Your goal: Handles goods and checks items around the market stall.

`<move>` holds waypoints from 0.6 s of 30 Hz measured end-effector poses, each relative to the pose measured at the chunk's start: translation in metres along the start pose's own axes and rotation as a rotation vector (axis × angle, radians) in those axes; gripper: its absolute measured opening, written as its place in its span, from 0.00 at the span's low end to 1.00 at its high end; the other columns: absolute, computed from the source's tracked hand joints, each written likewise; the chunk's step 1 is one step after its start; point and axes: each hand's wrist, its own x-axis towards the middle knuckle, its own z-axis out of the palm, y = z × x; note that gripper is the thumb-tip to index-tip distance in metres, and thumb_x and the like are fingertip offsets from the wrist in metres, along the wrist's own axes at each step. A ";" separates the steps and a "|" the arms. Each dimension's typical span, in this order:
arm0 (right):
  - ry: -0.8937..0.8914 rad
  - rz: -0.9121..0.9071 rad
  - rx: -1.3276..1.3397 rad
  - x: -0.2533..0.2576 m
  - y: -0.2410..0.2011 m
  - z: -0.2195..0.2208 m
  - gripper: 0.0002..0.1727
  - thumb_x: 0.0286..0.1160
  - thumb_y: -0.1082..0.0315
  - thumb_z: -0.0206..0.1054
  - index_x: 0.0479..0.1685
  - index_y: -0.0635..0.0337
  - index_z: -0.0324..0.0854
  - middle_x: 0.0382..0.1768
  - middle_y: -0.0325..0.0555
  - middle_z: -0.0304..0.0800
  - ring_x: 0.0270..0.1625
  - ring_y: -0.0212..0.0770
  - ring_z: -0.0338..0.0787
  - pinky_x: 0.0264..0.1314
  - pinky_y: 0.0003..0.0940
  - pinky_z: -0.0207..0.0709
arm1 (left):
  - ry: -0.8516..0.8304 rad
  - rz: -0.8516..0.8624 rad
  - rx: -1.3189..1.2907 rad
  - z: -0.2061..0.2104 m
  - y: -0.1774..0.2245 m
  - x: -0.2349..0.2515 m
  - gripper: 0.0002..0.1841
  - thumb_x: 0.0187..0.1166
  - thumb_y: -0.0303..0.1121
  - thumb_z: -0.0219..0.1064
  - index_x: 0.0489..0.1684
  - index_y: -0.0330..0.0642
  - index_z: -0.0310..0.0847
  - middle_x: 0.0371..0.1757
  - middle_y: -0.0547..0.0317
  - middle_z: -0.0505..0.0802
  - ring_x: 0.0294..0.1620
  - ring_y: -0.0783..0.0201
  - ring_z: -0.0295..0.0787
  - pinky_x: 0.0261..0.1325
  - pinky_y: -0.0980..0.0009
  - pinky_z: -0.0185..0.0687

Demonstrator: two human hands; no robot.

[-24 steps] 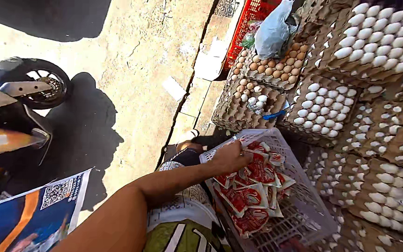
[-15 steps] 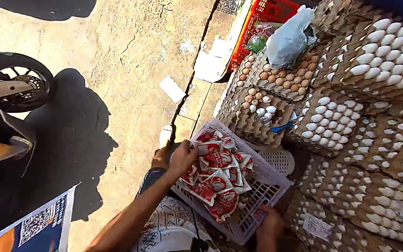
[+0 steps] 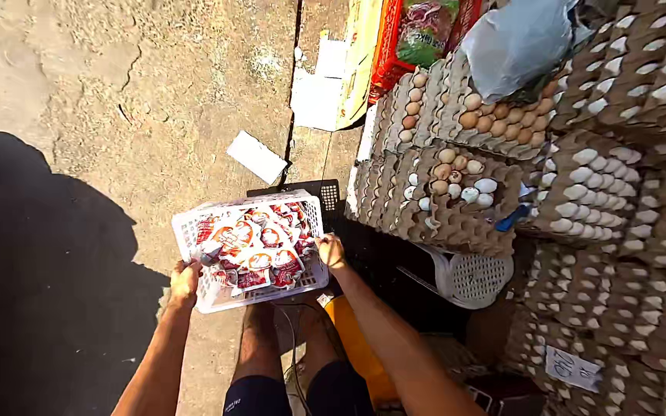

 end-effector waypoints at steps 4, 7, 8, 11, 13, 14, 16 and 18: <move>-0.110 -0.033 -0.064 0.091 -0.057 0.076 0.20 0.87 0.56 0.61 0.62 0.60 0.87 0.66 0.60 0.88 0.72 0.58 0.84 0.77 0.61 0.73 | 0.058 -0.081 -0.026 -0.016 -0.044 0.114 0.17 0.83 0.34 0.60 0.63 0.32 0.77 0.41 0.51 0.86 0.34 0.64 0.80 0.40 0.63 0.81; -0.116 -0.095 -0.032 0.148 -0.078 0.126 0.19 0.88 0.57 0.60 0.63 0.59 0.86 0.64 0.61 0.88 0.68 0.60 0.86 0.69 0.64 0.78 | 0.089 -0.117 -0.045 -0.022 -0.061 0.183 0.15 0.82 0.32 0.61 0.62 0.34 0.78 0.38 0.55 0.86 0.30 0.67 0.81 0.35 0.67 0.81; -0.118 -0.114 -0.052 0.174 -0.079 0.146 0.19 0.87 0.57 0.60 0.63 0.58 0.87 0.65 0.59 0.88 0.69 0.59 0.86 0.70 0.64 0.77 | 0.098 -0.123 -0.047 -0.025 -0.065 0.201 0.16 0.81 0.30 0.61 0.63 0.35 0.77 0.38 0.56 0.86 0.30 0.67 0.81 0.36 0.67 0.81; -0.166 -0.129 -0.148 0.230 -0.089 0.190 0.20 0.81 0.59 0.63 0.65 0.57 0.86 0.69 0.55 0.86 0.74 0.55 0.83 0.76 0.63 0.75 | 0.140 -0.126 -0.068 -0.028 -0.077 0.246 0.16 0.75 0.27 0.62 0.62 0.37 0.78 0.38 0.57 0.87 0.29 0.68 0.82 0.34 0.69 0.82; -0.197 -0.158 -0.134 0.245 -0.098 0.205 0.19 0.81 0.62 0.63 0.66 0.58 0.85 0.70 0.56 0.85 0.76 0.54 0.81 0.77 0.61 0.74 | 0.140 -0.114 -0.074 -0.031 -0.086 0.276 0.16 0.73 0.27 0.63 0.59 0.39 0.79 0.39 0.58 0.87 0.30 0.68 0.83 0.36 0.68 0.83; -0.197 -0.176 -0.107 0.251 -0.105 0.211 0.19 0.80 0.63 0.63 0.65 0.59 0.85 0.68 0.57 0.86 0.74 0.55 0.83 0.75 0.61 0.75 | 0.142 -0.110 -0.064 -0.035 -0.087 0.290 0.15 0.73 0.28 0.64 0.58 0.40 0.80 0.38 0.59 0.88 0.30 0.68 0.83 0.35 0.68 0.83; -0.206 -0.182 -0.068 0.256 -0.113 0.212 0.19 0.82 0.62 0.63 0.66 0.59 0.85 0.65 0.57 0.89 0.70 0.54 0.86 0.73 0.60 0.78 | 0.169 -0.127 0.001 -0.035 -0.090 0.304 0.13 0.77 0.35 0.66 0.55 0.42 0.82 0.36 0.62 0.88 0.29 0.70 0.83 0.36 0.68 0.83; -0.190 -0.194 0.055 0.241 -0.094 0.206 0.21 0.83 0.63 0.62 0.71 0.61 0.81 0.66 0.59 0.88 0.70 0.54 0.86 0.73 0.58 0.78 | 0.163 -0.101 0.108 -0.035 -0.095 0.289 0.20 0.76 0.36 0.67 0.64 0.39 0.80 0.50 0.55 0.90 0.44 0.66 0.87 0.49 0.64 0.85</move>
